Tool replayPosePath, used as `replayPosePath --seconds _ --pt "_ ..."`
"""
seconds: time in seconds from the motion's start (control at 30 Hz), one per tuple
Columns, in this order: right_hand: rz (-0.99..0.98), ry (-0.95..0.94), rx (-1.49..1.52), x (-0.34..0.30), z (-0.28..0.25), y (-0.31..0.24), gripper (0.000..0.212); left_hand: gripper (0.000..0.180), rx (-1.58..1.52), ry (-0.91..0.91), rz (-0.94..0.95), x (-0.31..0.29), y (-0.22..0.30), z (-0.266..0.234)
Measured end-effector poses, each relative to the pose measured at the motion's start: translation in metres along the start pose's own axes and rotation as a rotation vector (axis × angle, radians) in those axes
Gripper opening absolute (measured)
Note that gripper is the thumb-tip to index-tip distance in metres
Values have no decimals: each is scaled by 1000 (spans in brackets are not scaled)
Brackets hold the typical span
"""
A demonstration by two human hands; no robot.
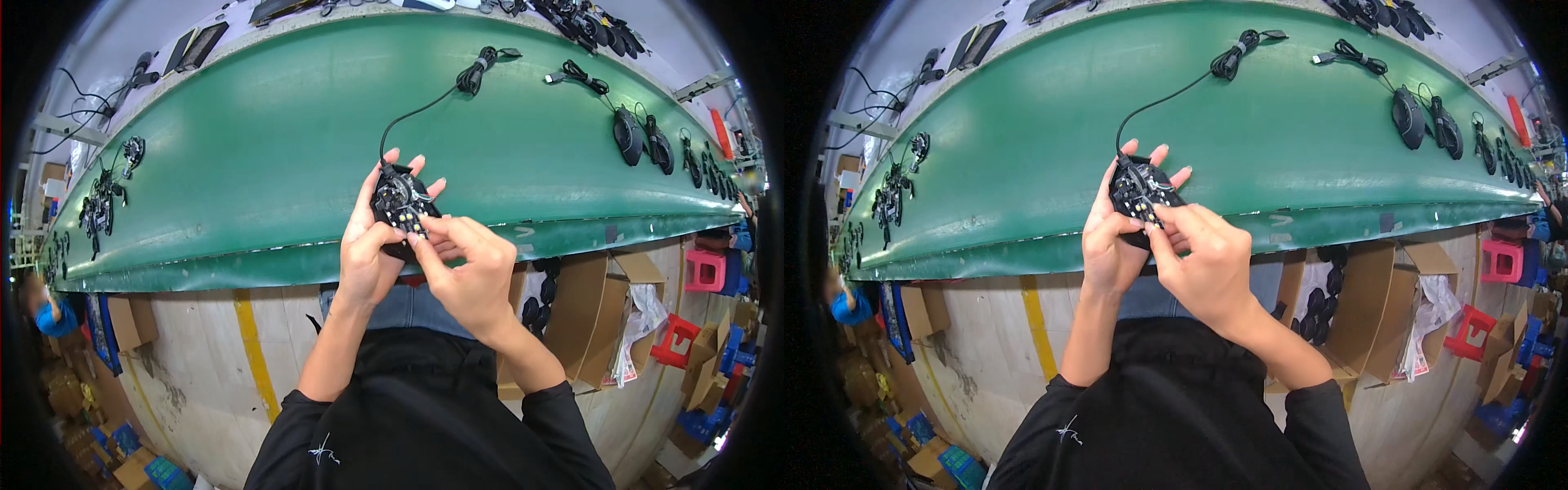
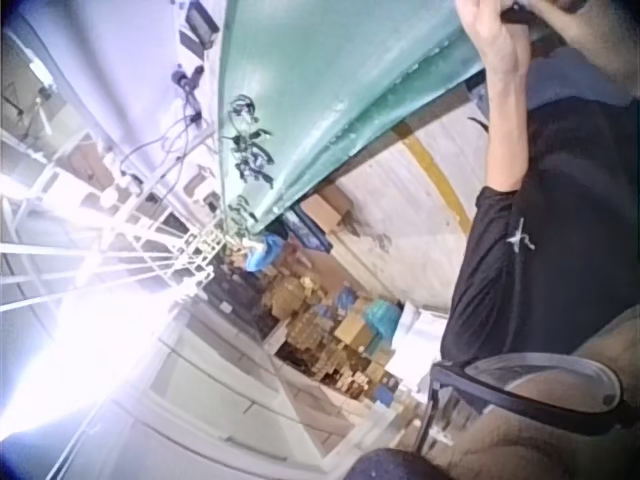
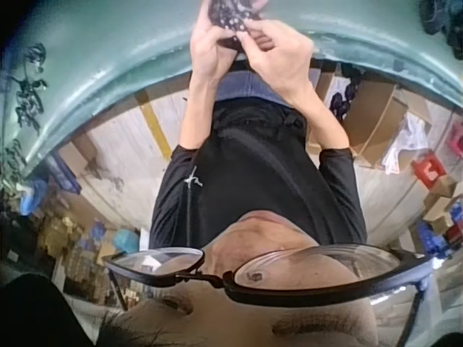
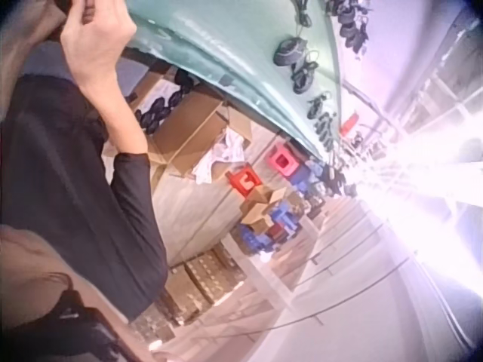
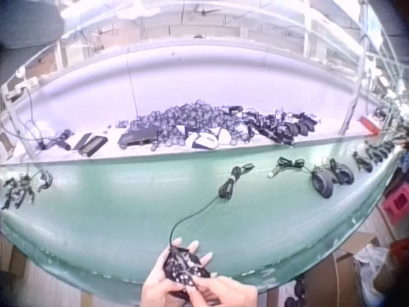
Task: Assembling computer mice on an electronics assembly line.
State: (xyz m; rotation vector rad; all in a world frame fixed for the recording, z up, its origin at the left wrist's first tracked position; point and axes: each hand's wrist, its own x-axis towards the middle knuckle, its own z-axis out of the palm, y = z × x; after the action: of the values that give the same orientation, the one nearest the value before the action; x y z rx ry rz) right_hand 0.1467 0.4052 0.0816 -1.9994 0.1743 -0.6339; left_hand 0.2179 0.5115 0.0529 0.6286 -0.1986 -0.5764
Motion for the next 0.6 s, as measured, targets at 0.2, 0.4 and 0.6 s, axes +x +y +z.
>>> replayPosePath --seconds 0.2,0.4,0.6 --pt "-31 42 -4 -9 3 6 22 80 -25 23 -52 -1 0 3" --pt "-101 42 -28 -5 4 8 21 81 -62 -2 -41 3 1 0" --pt "-106 51 -122 -8 4 0 19 84 -21 -12 2 0 -6 1"
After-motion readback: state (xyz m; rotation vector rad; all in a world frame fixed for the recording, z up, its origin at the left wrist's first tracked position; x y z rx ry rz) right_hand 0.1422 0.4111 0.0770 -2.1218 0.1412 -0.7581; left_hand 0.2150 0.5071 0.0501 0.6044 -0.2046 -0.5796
